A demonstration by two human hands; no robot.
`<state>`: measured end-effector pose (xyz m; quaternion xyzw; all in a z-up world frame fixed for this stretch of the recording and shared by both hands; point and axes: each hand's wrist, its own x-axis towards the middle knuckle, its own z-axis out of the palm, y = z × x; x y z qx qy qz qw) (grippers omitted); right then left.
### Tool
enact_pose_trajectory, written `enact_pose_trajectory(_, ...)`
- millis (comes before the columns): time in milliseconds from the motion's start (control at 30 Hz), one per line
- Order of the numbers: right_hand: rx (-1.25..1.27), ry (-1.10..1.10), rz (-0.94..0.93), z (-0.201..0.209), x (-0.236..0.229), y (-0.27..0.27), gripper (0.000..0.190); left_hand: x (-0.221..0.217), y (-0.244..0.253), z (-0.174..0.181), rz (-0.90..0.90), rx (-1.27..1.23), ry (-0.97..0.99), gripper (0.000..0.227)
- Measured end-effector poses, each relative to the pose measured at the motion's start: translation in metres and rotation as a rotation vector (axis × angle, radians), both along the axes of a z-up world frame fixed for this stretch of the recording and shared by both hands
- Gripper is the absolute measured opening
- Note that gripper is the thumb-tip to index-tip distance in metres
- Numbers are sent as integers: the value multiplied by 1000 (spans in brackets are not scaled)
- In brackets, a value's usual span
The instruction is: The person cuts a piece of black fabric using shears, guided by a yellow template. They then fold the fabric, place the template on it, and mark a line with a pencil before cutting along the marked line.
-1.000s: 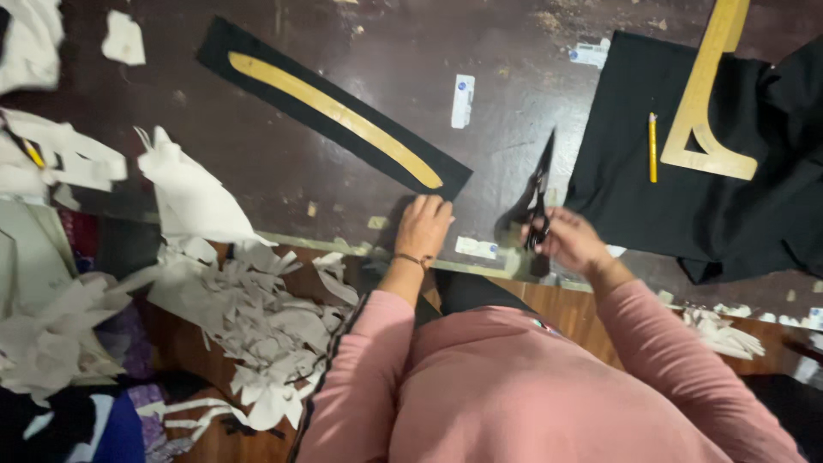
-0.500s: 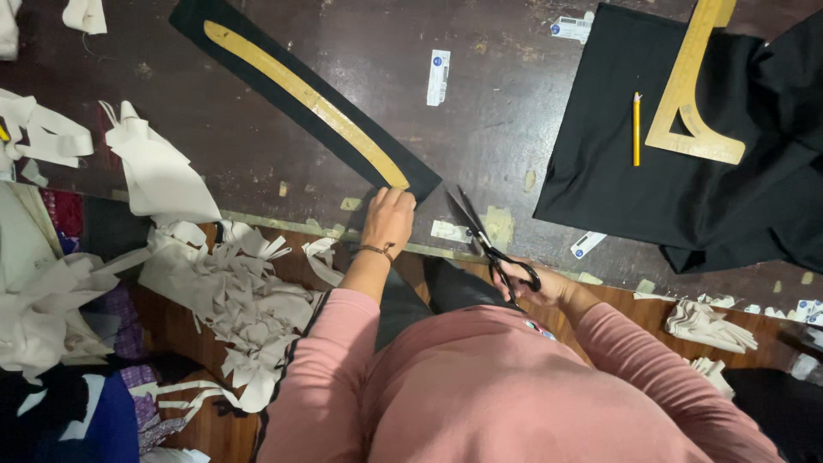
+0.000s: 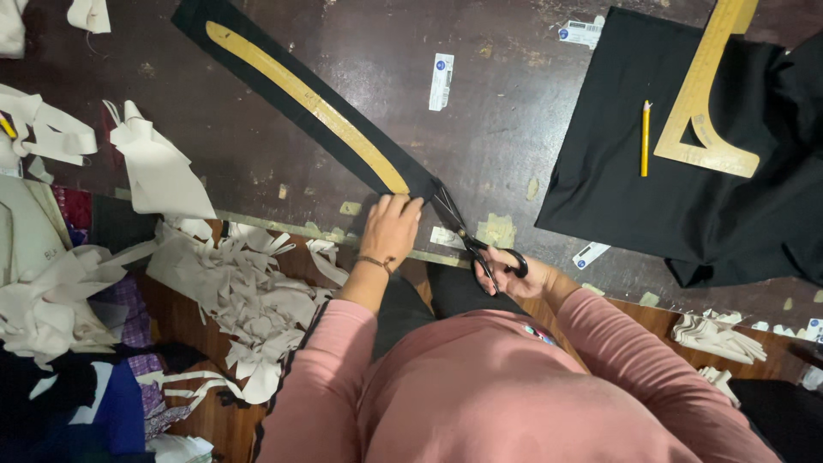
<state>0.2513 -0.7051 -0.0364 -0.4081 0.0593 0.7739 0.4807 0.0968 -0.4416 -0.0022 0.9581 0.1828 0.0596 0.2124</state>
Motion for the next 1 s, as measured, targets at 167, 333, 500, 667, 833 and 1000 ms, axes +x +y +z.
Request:
enact_pose_trajectory(167,85,109,30,-24,1,-6,67,-24,-13,-13,-15,105,-24,33)
enact_pose_trajectory(333,123,183,30,-32,-9,-6,64,-51,-18,-10,-33,145,56,46)
enact_pose_trajectory(500,180,224,-33,-38,-18,2,64,-58,-22,-12,-49,151,135,45)
enact_pose_trajectory(667,134,91,-111,-26,-31,3,53,-64,-24,-23,-48,166,133,46)
enact_pose_trajectory(833,156,-49,-39,-12,-29,6,45,-65,-27,-27,-28,185,118,47)
enact_pose_trajectory(1000,59,63,-46,-2,-19,35,63,-67,-30,-34,-39,183,79,50)
